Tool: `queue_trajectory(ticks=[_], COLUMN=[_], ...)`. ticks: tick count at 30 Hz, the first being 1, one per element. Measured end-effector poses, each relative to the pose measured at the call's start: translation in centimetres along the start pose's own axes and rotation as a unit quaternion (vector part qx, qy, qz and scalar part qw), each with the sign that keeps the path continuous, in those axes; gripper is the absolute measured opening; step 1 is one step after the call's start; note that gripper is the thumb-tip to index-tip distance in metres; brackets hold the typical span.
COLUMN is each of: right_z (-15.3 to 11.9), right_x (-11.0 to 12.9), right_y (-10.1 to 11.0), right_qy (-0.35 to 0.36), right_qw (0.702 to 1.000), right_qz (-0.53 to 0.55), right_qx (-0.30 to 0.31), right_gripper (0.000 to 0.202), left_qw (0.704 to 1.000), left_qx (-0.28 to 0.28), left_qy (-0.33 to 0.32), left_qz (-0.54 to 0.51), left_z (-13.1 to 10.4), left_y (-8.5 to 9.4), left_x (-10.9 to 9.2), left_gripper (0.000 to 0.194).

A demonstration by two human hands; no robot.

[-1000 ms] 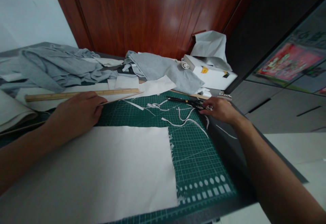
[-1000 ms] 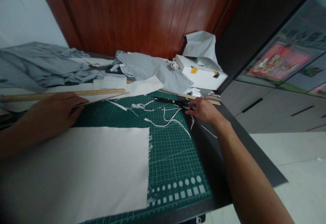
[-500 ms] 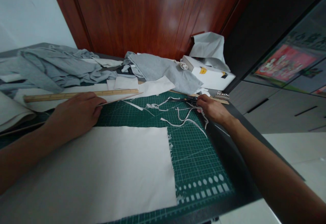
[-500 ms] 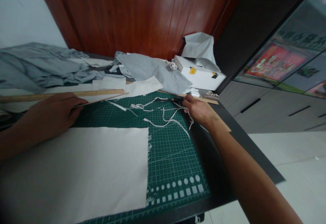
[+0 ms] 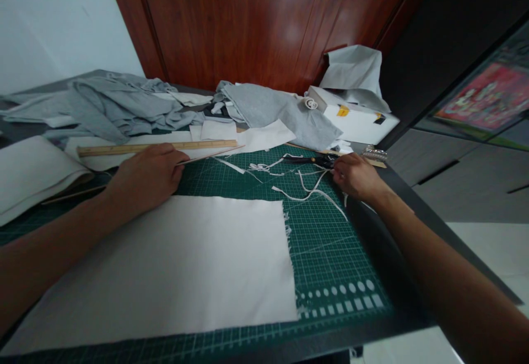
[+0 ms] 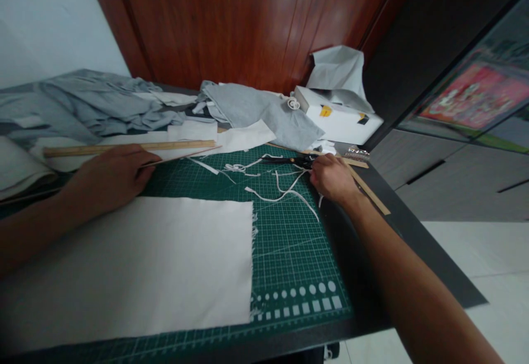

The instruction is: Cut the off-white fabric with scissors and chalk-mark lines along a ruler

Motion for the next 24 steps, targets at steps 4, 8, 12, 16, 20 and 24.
queue_trajectory(ticks=[4,8,12,16,20,24], right_z=[0.4,-1.1,-4.9,-7.9,-8.0,-7.4], right_x=[0.1,4.4,14.3,21.3,22.5,21.9], right_y=[2.6,7.1,10.4,10.6,9.7,10.0], right_qy=[-0.085,-0.087,0.071,0.189,0.191,0.185], right_qw=[0.995,0.989,0.945,0.914,0.918,0.917], right_qz=[0.018,0.088,0.317,0.36,0.346,0.354], right_qx=[-0.058,-0.08,-0.042,-0.004,-0.003,-0.012], right_gripper=[0.025,0.03,0.024,0.034,0.037,0.038], left_qw=[1.0,0.999,0.999,0.998,0.997,0.996], left_qx=[0.012,0.024,0.018,0.017,0.02,0.024], left_qy=[0.017,0.02,0.033,0.049,0.064,0.074], left_qz=[0.004,0.007,0.02,0.03,0.036,0.044], left_z=[-0.2,-0.5,-1.0,-1.9,-2.5,-2.6], left_y=[0.4,0.7,0.7,0.9,1.5,1.6], left_x=[-0.3,-0.7,-0.3,0.2,0.3,0.3], left_gripper=[0.05,0.05,0.049,0.05,0.052,0.05])
Point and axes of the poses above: each hand's wrist, its own z-axis towards the middle knuckle, its own y-axis out of the back of the hand, x = y × z, the point moved 5 cm from there along z, towards the middle knuckle
